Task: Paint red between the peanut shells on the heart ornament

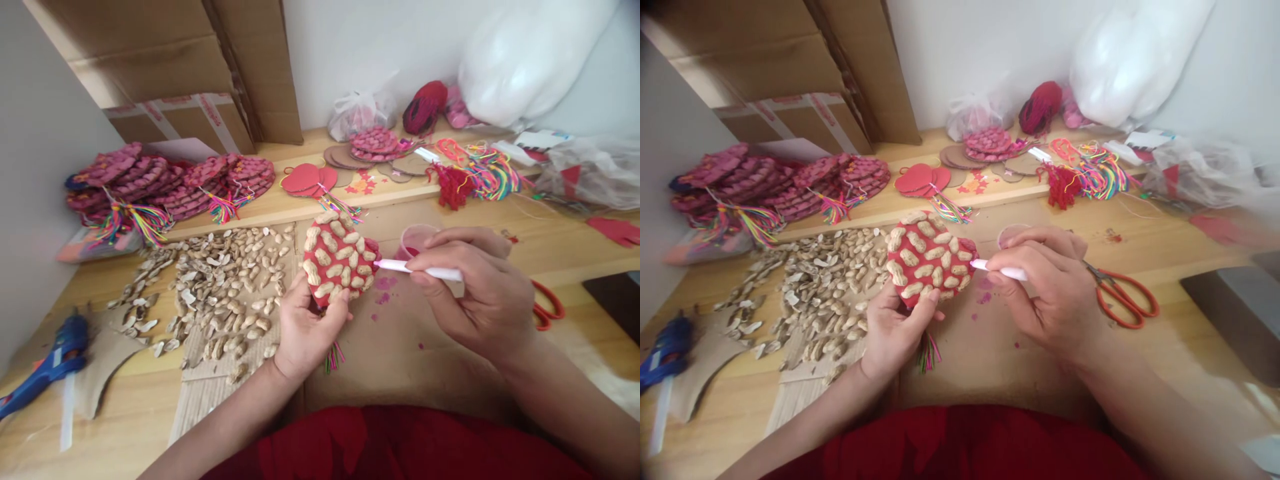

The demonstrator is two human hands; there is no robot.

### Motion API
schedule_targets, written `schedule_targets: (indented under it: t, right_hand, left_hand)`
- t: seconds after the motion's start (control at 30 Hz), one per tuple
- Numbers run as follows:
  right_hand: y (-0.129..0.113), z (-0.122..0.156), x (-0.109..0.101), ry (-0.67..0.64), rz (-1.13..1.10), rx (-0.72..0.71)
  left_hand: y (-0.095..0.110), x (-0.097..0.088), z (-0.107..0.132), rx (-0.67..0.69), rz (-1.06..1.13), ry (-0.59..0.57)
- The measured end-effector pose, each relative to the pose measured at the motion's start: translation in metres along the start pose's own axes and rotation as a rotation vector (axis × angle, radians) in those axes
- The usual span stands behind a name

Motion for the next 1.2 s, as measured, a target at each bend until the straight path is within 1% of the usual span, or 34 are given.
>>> schedule_targets:
  t: [0.17,0.37,0.47,0.6,0.67,0.77,0.93,1.0,1.13,1.2]
  right_hand:
    - [-0.001,-0.002,-0.005,0.055,0.006,-0.026]
    - [-0.001,-0.001,-0.003,0.020,-0.007,0.001]
    - [-0.001,0.000,-0.005,0.070,0.040,-0.011]
    - [0.000,0.001,-0.013,0.151,0.048,-0.005]
    - [0.001,0.001,-0.013,0.144,-0.007,0.001]
    - [-0.001,0.000,-0.009,0.081,-0.061,0.001]
    - [-0.002,-0.001,-0.001,0.003,-0.031,0.012]
    - [-0.001,0.000,-0.003,0.024,0.001,0.005]
    - [-0.001,0.000,-0.011,0.111,0.022,-0.003]
    - [0.000,0.000,-0.010,0.095,-0.014,0.007]
  left_hand:
    - [-0.001,-0.001,0.001,0.003,0.011,0.002]
    - [0.001,0.002,0.000,0.007,0.060,-0.012]
    - [0.001,0.003,-0.002,0.001,0.109,-0.012]
    - [0.000,0.002,-0.004,-0.061,0.215,0.006]
    - [-0.001,0.002,-0.004,-0.083,0.257,0.012]
    - [-0.003,0.002,-0.005,-0.101,0.275,0.012]
    - [-0.005,0.002,-0.005,-0.095,0.268,0.016]
    - [-0.004,0.002,-0.005,-0.097,0.271,0.013]
    - [-0.004,0.002,-0.006,-0.098,0.280,0.016]
    - [-0.004,0.002,-0.006,-0.096,0.289,0.012]
Point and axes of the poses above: each hand's wrist, its own z-axis away from the middle knuckle, its own x-axis out of the palm, y = z × x, the point moved 6 cm from there along -z, towards the middle knuckle, and after that the axes turned 10 degrees about -y, right-handed, at the moved point
